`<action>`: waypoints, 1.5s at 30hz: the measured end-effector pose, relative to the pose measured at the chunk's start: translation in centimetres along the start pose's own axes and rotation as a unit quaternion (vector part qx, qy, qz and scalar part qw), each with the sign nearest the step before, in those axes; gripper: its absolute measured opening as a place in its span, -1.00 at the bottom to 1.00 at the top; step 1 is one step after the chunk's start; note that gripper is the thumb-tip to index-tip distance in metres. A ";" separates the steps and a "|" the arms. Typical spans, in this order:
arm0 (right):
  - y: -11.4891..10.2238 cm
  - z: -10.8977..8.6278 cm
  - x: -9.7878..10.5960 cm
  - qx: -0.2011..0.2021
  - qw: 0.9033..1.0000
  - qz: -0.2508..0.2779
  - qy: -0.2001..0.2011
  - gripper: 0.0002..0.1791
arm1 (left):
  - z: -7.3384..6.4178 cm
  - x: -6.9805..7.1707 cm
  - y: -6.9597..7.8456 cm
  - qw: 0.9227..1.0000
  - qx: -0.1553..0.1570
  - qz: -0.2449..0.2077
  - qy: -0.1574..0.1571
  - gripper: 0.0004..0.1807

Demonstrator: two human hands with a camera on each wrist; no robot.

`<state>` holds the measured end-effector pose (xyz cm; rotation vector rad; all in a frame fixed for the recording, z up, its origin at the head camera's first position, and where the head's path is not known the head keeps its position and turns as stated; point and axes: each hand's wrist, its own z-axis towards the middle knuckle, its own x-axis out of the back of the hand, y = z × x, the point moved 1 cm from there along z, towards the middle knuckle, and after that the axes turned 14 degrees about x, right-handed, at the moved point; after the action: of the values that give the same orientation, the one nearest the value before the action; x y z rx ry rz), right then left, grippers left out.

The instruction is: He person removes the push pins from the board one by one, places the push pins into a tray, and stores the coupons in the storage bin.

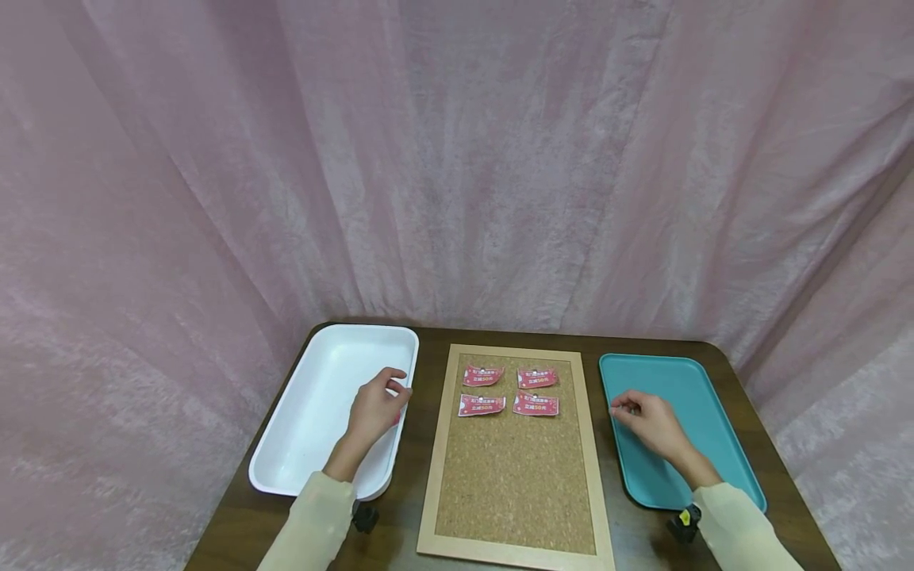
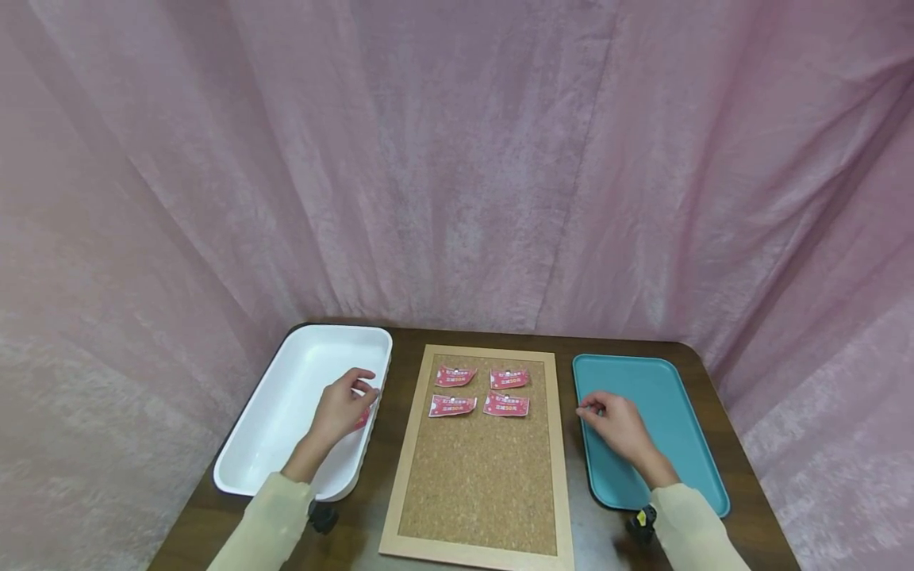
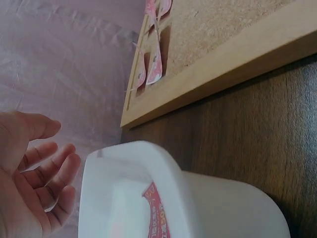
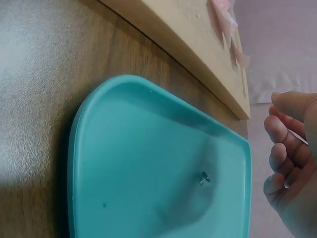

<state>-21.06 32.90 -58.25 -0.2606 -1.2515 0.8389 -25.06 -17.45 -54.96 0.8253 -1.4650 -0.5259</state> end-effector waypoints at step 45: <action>-1.4 1.7 -2.8 -0.001 0.999 0.031 -0.008 -0.94 | -0.5 -3.3 2.0 0.998 -0.057 -0.004 -0.029 -0.67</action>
<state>-22.26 29.63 -58.84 -0.2967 -1.2639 0.8942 -25.11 -13.64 -55.57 0.7321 -1.4706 -0.6374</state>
